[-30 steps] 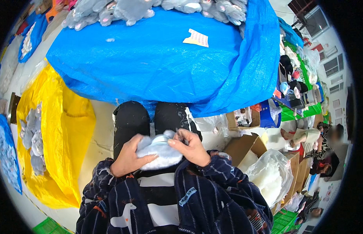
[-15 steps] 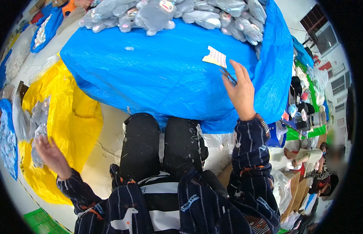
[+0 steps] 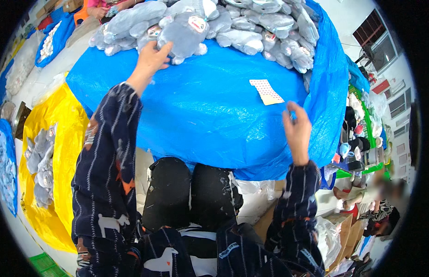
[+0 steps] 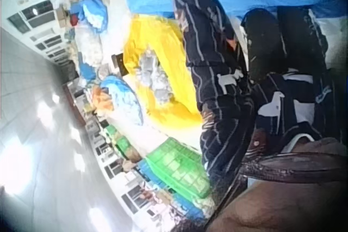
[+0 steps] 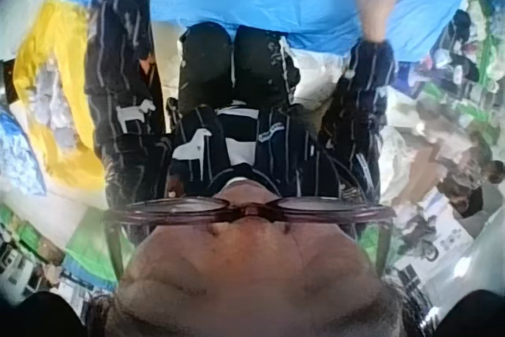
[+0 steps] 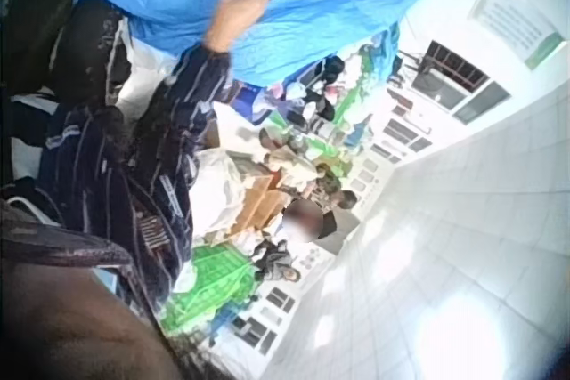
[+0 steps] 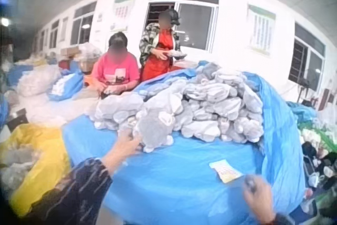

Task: The person sits on the floor and uses scissors to trim loose threads and fluff from the face and body of a gray stuffed toy. They repeatedly pick up the toy, trim specific areas, and place it back on a blue tarp among other similar toys.

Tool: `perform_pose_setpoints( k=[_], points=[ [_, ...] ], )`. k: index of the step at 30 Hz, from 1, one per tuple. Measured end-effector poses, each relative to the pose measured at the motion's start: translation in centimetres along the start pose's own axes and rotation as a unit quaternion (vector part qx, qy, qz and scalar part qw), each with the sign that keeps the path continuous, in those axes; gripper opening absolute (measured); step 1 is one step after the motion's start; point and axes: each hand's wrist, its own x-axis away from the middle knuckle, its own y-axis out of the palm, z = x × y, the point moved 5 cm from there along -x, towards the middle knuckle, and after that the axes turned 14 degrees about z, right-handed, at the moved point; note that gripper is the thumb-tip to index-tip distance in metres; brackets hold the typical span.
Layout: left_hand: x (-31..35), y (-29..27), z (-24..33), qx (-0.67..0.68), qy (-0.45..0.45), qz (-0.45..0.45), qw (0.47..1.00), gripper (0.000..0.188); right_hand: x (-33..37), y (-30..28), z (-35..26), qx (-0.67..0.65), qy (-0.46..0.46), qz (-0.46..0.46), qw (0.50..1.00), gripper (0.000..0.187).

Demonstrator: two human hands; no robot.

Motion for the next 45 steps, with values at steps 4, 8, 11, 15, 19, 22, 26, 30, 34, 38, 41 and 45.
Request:
perform_pose_setpoints(
  k=[4,8,11,15,19,22,26,30,34,38,41,45],
  points=[
    [0.0,1.2,-2.3,0.147,-0.072,-0.048,0.985,0.028,5.8,0.5,-5.4,-0.183,0.120,-0.105,0.970,0.015],
    [8.2,1.6,-2.5,0.346,-0.134,-0.148,0.917,0.022,11.1,1.0,-6.9,-0.333,0.319,-0.196,0.866,0.025],
    [18.3,-1.2,-1.9,0.370,-0.174,-0.149,0.900,0.021,12.7,1.7,-7.7,-0.432,0.433,-0.175,0.771,0.043],
    [29.9,-4.1,-4.0,0.254,-0.201,-0.220,0.920,0.024,14.9,2.9,-9.0,-0.480,0.507,-0.138,0.702,0.027],
    [35.8,-5.6,-7.7,0.160,-0.206,-0.327,0.909,0.043,19.7,2.1,-8.8,-0.480,0.555,-0.183,0.655,0.020],
    [35.9,-6.9,-7.8,0.193,-0.208,-0.292,0.913,0.067,22.0,0.8,-8.0,-0.465,0.535,-0.250,0.660,0.021],
    [34.6,-7.2,-10.0,0.373,-0.314,-0.245,0.838,0.085,23.5,0.9,-8.5,-0.390,0.379,-0.386,0.745,0.021],
    [33.8,-7.2,-9.7,0.286,-0.333,-0.283,0.853,0.073,24.0,0.0,-8.6,-0.374,0.276,-0.371,0.804,0.018],
    [34.9,-7.5,-9.7,0.237,-0.266,-0.353,0.865,0.075,23.8,-0.7,-6.8,-0.384,0.388,-0.311,0.778,0.021],
    [33.5,-8.0,-9.3,0.222,-0.201,-0.262,0.918,0.063,25.4,-0.4,-7.5,-0.382,0.439,-0.329,0.744,0.017],
    [33.1,-8.1,-8.6,0.116,-0.144,-0.185,0.965,0.030,25.8,-0.5,-8.4,-0.365,0.404,-0.367,0.755,0.021],
    [32.8,-8.3,-7.1,0.061,-0.104,-0.155,0.981,0.022,21.9,-1.0,-8.8,-0.358,0.309,-0.254,0.844,0.031]
  ],
)
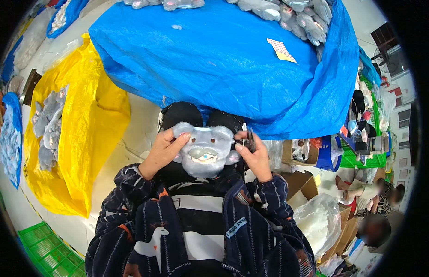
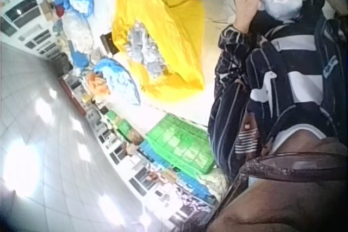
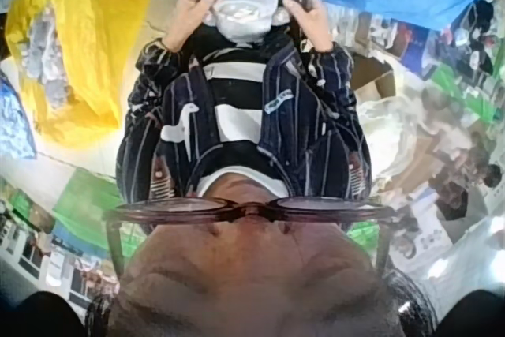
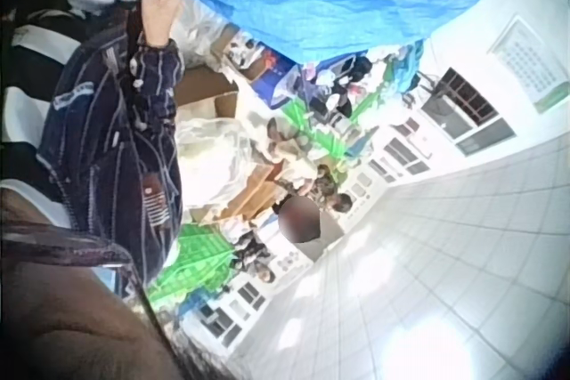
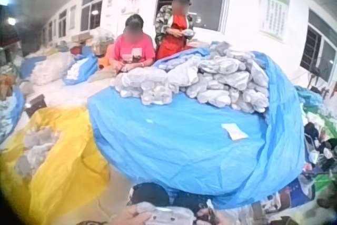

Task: The person sits on the floor and uses scissors to trim loose threads and fluff from the face and body of a gray stuffed toy. They repeatedly pick up the toy, trim specific areas, and place it back on a blue tarp among other similar toys.

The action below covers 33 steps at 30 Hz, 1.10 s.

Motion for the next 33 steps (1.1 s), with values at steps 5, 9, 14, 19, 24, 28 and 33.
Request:
perform_pose_setpoints(
  k=[5,9,14,19,24,28,33],
  points=[
    [-0.1,1.4,0.3,-0.025,0.043,-0.006,0.999,0.028,-0.2,2.4,-5.1,0.115,-0.218,-0.025,0.969,0.031],
    [0.2,2.2,-1.0,0.091,-0.118,-0.017,0.989,0.031,0.5,2.9,-0.2,-0.098,0.191,-0.024,0.976,0.022],
    [-0.5,1.1,-2.4,0.144,-0.082,-0.013,0.986,0.037,0.1,3.6,1.4,-0.267,0.303,-0.033,0.914,0.019],
    [2.0,0.5,-4.2,0.049,-0.104,-0.114,0.987,0.047,-0.8,2.7,3.6,-0.284,0.318,0.046,0.903,0.019],
    [2.4,0.2,-5.3,-0.031,-0.064,-0.038,0.997,0.024,-0.8,1.1,3.9,-0.178,0.225,0.112,0.951,0.015],
    [2.2,0.1,-4.9,0.010,-0.076,-0.001,0.997,0.024,1.2,0.5,1.9,0.017,0.075,0.100,0.992,0.022],
    [1.9,0.1,-5.5,0.130,-0.086,0.005,0.988,0.024,2.2,4.6,-3.7,0.159,-0.163,-0.056,0.972,0.035]
  ],
)
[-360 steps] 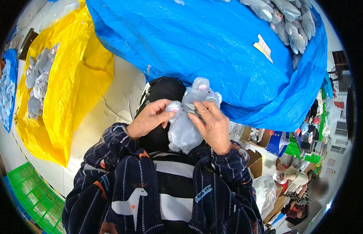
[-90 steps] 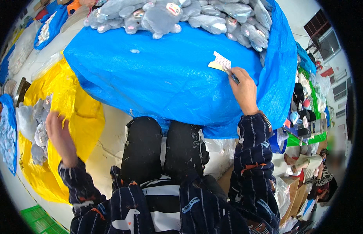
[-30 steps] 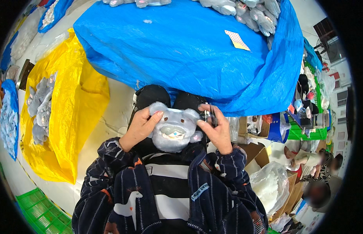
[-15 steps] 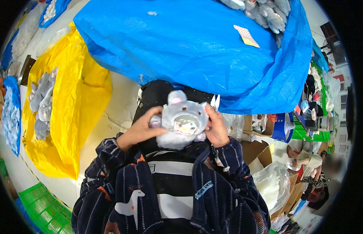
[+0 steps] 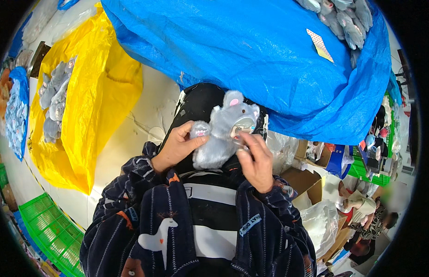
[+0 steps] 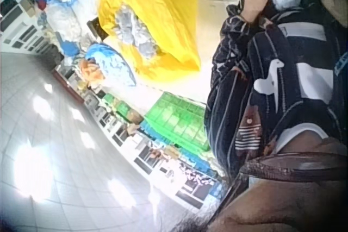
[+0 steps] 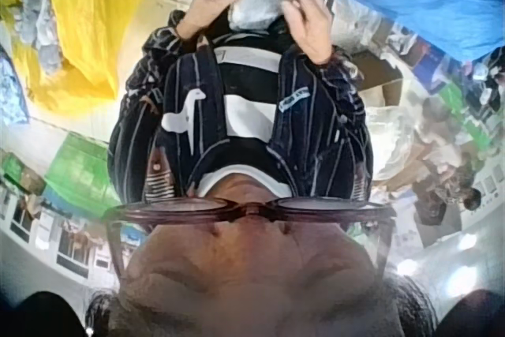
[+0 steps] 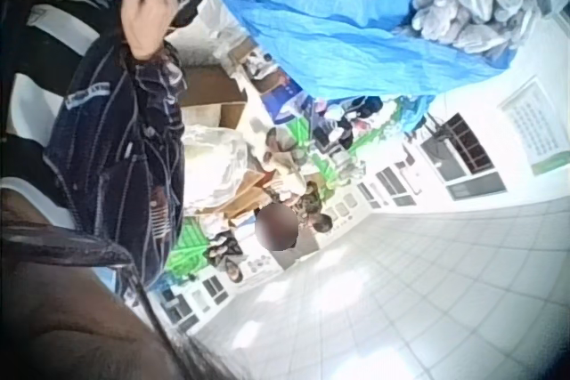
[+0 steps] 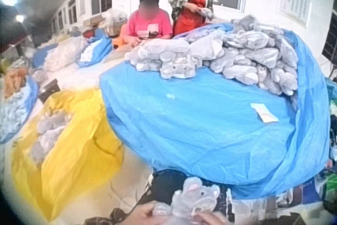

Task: The person sits on the floor and uses scissors to trim loose threads and fluff from the face and body of a gray stuffed toy. They repeatedly pick up the toy, trim specific areas, and place it back on a blue tarp among other similar toys.

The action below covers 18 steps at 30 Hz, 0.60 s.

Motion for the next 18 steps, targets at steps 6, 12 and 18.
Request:
perform_pose_setpoints(
  k=[6,12,18],
  points=[
    [0.0,0.3,-0.9,0.122,-0.119,-0.057,0.984,0.021,-0.8,2.6,-1.6,0.146,-0.153,-0.019,0.977,0.039],
    [-0.1,0.6,-1.3,0.198,-0.143,-0.072,0.967,0.022,-0.1,3.2,-1.1,0.178,-0.177,-0.025,0.968,0.041],
    [-0.2,0.6,-1.7,0.228,-0.151,-0.081,0.958,0.025,0.0,4.2,-0.5,0.160,-0.143,-0.011,0.977,0.042]
  ],
)
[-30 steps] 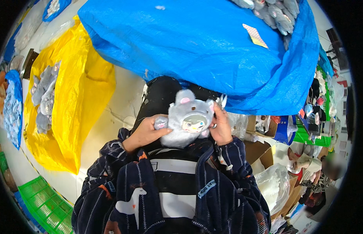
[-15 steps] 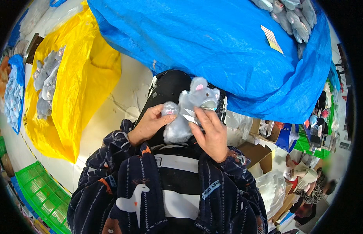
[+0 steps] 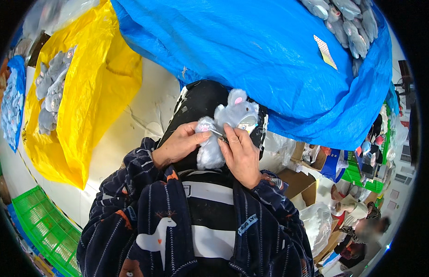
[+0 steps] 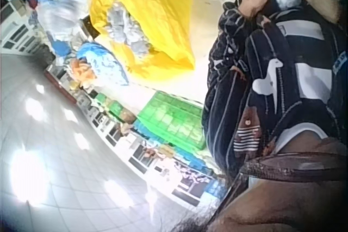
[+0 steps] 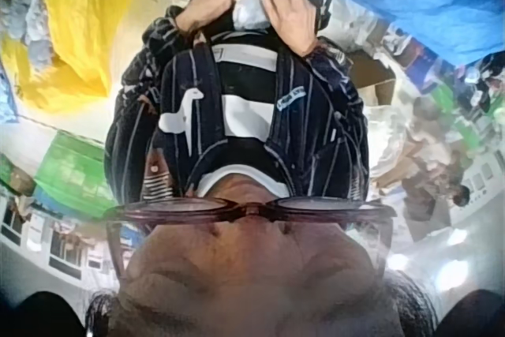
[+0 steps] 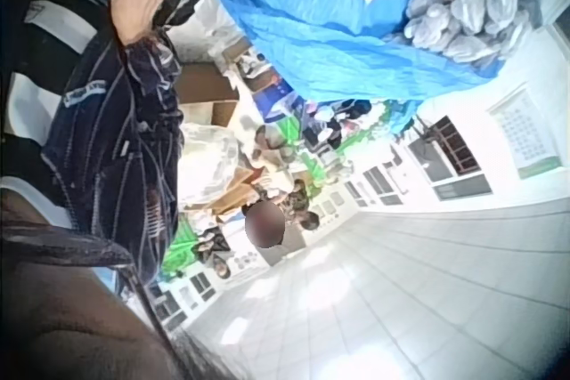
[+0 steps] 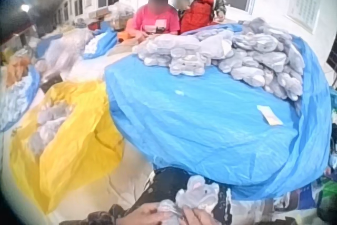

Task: The person sits on the floor and uses scissors to trim loose threads and fluff from the face and body of a gray stuffed toy. They repeatedly pick up the toy, trim specific areas, and place it back on a blue tarp among other similar toys.

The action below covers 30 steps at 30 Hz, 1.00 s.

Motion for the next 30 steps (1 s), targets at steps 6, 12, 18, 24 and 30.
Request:
perform_pose_setpoints(
  k=[6,12,18,24,30],
  points=[
    [0.0,-0.2,0.0,0.066,-0.017,-0.006,0.998,0.027,0.3,0.0,-0.1,0.014,0.001,-0.007,1.000,0.043],
    [-0.2,-0.4,-0.4,0.045,-0.007,-0.012,0.999,0.025,0.4,0.7,0.0,0.011,0.022,0.009,1.000,0.043],
    [-0.1,-0.5,-0.5,-0.029,0.026,-0.005,0.999,0.023,0.0,1.2,0.1,-0.013,0.032,0.008,0.999,0.043],
    [0.0,-0.1,0.1,-0.068,0.047,0.001,0.997,0.025,0.0,0.6,0.3,0.005,0.020,-0.009,1.000,0.043],
    [0.2,0.3,0.3,-0.146,0.105,-0.023,0.983,0.027,-0.8,1.3,0.0,-0.042,-0.017,-0.014,0.999,0.042]
  ],
)
